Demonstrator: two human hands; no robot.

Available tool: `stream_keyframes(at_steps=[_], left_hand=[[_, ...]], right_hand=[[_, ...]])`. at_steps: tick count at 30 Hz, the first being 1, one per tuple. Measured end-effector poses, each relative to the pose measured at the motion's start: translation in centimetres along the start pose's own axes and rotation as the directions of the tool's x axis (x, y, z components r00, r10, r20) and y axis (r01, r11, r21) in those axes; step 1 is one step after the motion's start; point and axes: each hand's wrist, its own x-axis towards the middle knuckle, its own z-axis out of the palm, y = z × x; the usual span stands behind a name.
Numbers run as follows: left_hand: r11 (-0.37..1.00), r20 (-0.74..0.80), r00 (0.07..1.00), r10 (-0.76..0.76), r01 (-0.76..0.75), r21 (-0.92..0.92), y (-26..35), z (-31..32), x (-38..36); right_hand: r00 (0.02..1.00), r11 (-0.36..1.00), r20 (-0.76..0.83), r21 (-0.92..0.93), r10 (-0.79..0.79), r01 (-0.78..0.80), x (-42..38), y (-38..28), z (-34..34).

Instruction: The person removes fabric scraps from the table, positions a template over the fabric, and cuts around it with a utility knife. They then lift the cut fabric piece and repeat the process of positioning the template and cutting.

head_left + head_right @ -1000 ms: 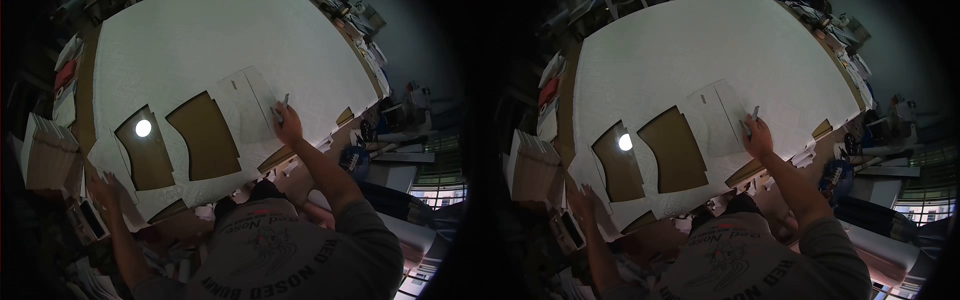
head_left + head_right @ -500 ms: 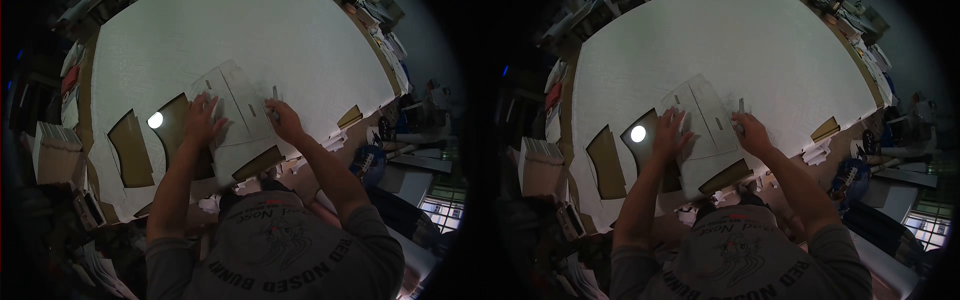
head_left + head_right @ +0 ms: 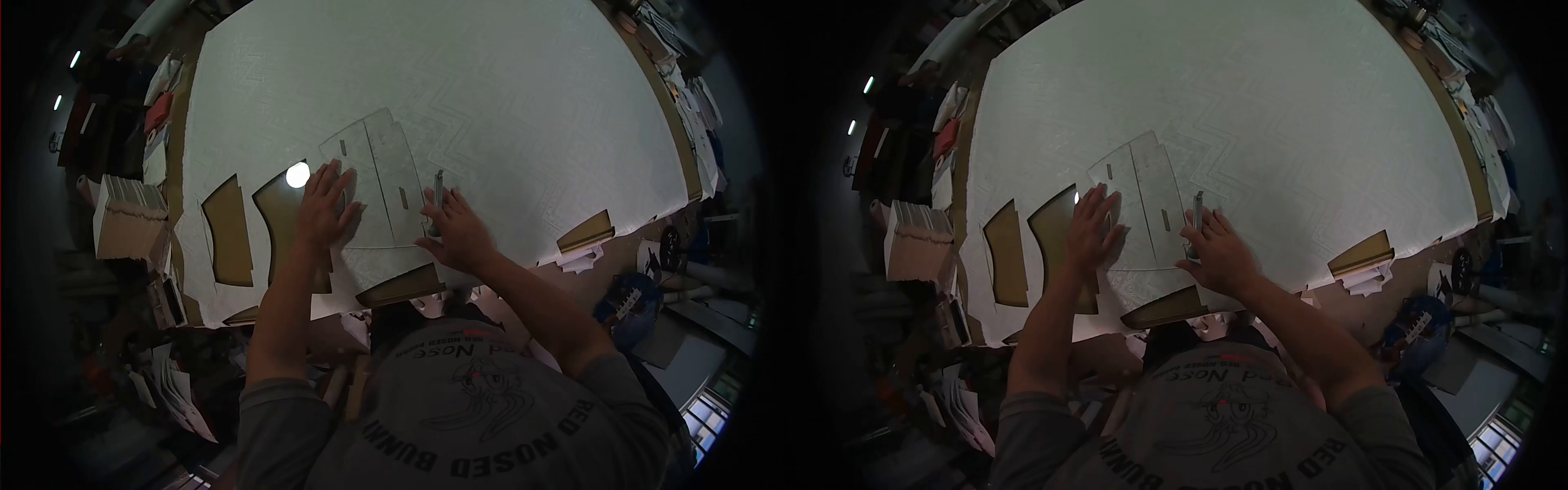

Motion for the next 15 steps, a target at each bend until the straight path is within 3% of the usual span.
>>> stream_keyframes(at_steps=[7,9,13,15], left_hand=[[0.999,-0.05,0.999,0.01,-0.012,-0.032,-0.6,0.2,0.9],[0.996,0.037,0.999,0.033,-0.036,0.078,-1.2,-0.4,1.6],[0.987,-0.066,0.989,0.135,-0.14,-0.076,-3.0,1.6,1.7],[0.988,-0.085,0.986,0.141,-0.146,-0.058,-3.3,1.5,1.8]], right_hand=[[1.0,0.999,0.026,-0.034,0.006,-0.006,-0.5,0.1,0.3],[0.999,0.996,0.024,-0.08,0.027,-0.026,-0.6,-0.2,0.5],[0.999,0.992,0.011,-0.12,0.035,-0.033,-0.7,-0.5,0.8],[0.998,0.988,0.015,-0.143,0.063,-0.06,-0.6,-1.4,1.0]])
